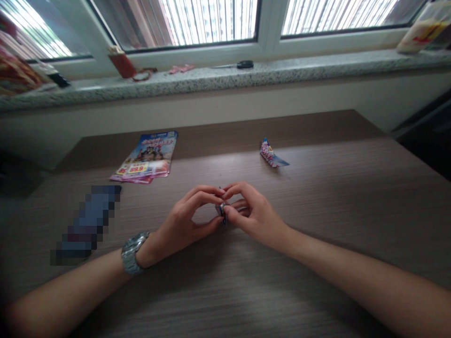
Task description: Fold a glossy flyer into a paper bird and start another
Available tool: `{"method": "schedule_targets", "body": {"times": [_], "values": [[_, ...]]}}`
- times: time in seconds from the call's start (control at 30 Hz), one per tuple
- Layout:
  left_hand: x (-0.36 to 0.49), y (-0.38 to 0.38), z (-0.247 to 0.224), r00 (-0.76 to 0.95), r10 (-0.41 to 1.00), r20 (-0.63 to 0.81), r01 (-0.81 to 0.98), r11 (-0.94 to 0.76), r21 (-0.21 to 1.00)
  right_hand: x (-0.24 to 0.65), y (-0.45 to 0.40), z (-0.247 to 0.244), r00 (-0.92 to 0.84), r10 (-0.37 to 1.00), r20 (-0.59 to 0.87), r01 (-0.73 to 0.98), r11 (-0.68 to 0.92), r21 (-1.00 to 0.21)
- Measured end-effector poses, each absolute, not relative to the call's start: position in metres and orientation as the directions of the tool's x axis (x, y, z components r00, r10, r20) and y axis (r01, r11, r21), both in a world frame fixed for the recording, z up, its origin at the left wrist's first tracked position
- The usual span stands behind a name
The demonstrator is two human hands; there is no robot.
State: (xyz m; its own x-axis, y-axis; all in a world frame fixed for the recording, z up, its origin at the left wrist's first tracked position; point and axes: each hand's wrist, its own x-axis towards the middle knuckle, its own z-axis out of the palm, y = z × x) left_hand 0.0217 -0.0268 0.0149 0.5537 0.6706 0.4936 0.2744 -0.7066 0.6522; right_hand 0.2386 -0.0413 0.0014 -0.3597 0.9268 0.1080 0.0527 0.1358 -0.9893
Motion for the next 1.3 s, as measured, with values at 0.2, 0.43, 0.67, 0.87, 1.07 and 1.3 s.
{"method": "schedule_targets", "body": {"times": [0.2,0.43,0.67,0.87,1.07,1.3], "values": [[0.0213,-0.0264,0.0132,0.552,0.674,0.491,0.273,-0.702,0.658,0.2393,-0.0407,0.0006,-0.356,0.928,0.112,0.065,0.144,-0.987],[0.0217,-0.0254,0.014,0.545,0.674,0.498,0.267,-0.703,0.659,0.2396,-0.0405,0.0006,-0.34,0.933,0.115,0.078,0.15,-0.986],[0.0216,-0.0252,0.0129,0.549,0.677,0.491,0.273,-0.7,0.66,0.2388,-0.0399,-0.0003,-0.349,0.933,0.093,0.037,0.113,-0.993],[0.023,-0.0256,0.0145,0.54,0.677,0.501,0.275,-0.704,0.655,0.2389,-0.0397,-0.0001,-0.368,0.925,0.095,0.053,0.123,-0.991],[0.0223,-0.0255,0.0142,0.543,0.687,0.482,0.291,-0.693,0.659,0.2404,-0.0401,0.0014,-0.379,0.92,0.098,0.093,0.143,-0.985],[0.0227,-0.0249,0.0139,0.532,0.695,0.483,0.282,-0.684,0.673,0.2412,-0.039,-0.0009,-0.387,0.916,0.108,0.069,0.145,-0.987]]}}
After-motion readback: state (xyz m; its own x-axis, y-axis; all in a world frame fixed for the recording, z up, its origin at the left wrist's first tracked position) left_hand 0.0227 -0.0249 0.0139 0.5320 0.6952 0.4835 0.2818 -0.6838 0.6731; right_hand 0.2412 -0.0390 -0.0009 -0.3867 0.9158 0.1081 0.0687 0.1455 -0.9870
